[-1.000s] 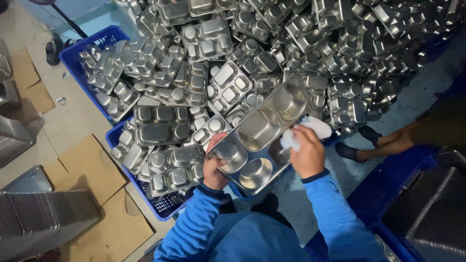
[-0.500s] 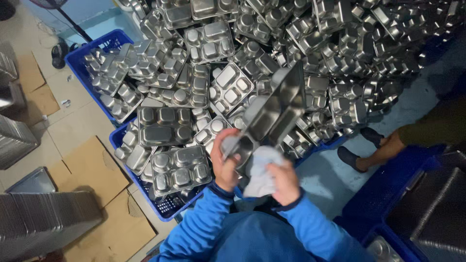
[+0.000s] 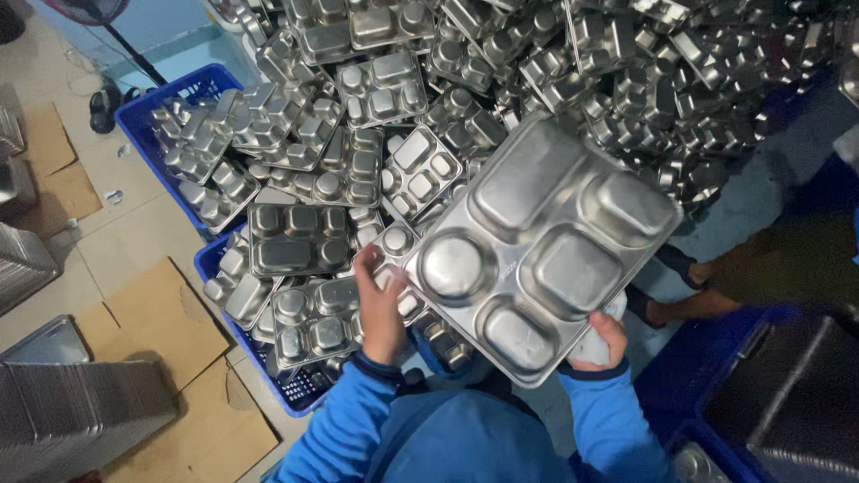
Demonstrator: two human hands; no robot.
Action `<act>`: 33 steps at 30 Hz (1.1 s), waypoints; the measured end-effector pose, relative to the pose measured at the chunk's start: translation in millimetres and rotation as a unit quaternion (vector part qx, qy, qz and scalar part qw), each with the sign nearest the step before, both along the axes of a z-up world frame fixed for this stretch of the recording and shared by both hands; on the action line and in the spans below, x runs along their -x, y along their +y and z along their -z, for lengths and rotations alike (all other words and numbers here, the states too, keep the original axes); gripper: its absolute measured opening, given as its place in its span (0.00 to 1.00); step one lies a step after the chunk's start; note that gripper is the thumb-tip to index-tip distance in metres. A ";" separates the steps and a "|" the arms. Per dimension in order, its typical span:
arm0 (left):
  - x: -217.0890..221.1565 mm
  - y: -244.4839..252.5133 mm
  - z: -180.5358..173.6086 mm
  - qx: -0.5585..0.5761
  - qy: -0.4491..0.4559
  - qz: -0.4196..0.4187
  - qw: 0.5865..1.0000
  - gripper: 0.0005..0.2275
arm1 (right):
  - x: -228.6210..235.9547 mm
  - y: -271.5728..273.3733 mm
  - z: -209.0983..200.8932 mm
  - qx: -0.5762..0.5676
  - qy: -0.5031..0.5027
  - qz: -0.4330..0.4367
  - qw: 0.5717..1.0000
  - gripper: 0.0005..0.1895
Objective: The person wipes stainless steel compartmentalized trays with a white cloth. They pick up trays from a large pile in a blue crate, wipe the surfaces, and place them into a separate stack. The process is repeated continuously throughout the clip.
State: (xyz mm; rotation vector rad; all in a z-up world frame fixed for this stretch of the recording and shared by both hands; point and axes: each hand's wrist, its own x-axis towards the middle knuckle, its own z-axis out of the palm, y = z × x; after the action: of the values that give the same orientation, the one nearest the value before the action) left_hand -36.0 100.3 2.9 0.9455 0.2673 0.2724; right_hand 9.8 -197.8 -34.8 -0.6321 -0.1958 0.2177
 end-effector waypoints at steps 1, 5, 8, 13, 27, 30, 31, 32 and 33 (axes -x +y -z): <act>0.6 -0.5 5.9 0.202 0.101 0.011 0.974 0.29 | 1.9 -5.7 13.3 -0.014 -0.034 -0.021 0.999 0.37; 2.9 -16.5 21.3 0.348 0.024 0.044 0.936 0.24 | -7.5 -10.9 54.8 0.260 0.006 -0.003 0.966 0.34; -5.3 -11.6 32.8 0.257 0.014 -0.040 0.966 0.22 | -19.2 -13.3 54.8 0.573 0.151 0.037 0.805 0.20; -8.1 -23.2 58.7 0.043 0.110 -0.097 0.988 0.23 | -46.5 -6.5 -4.6 0.628 -0.173 0.250 0.716 0.21; -20.8 -6.5 16.6 0.246 0.013 -0.178 0.953 0.20 | 15.2 109.0 -13.1 0.574 -0.463 0.073 0.672 0.26; -5.9 -25.8 25.8 0.202 0.036 -0.166 0.965 0.19 | -48.2 98.0 8.8 0.561 -0.238 0.160 0.776 0.29; 5.9 -32.1 32.0 0.175 0.059 -0.168 0.968 0.18 | -75.4 83.4 13.1 0.623 -0.317 0.199 0.687 0.26; 17.3 -33.0 36.6 -0.004 0.061 -0.171 0.983 0.19 | -102.3 72.0 16.2 0.667 -0.393 0.236 0.587 0.24; 30.8 -34.2 39.3 -0.183 0.065 -0.169 0.966 0.19 | -116.4 61.0 20.3 0.610 -0.122 0.206 0.755 0.23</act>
State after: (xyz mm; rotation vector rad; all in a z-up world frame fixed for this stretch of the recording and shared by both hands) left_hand -66.8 66.1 -36.4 1.2864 0.5124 0.5882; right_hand 126.2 -136.8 -55.2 -2.0045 -0.1386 -0.2200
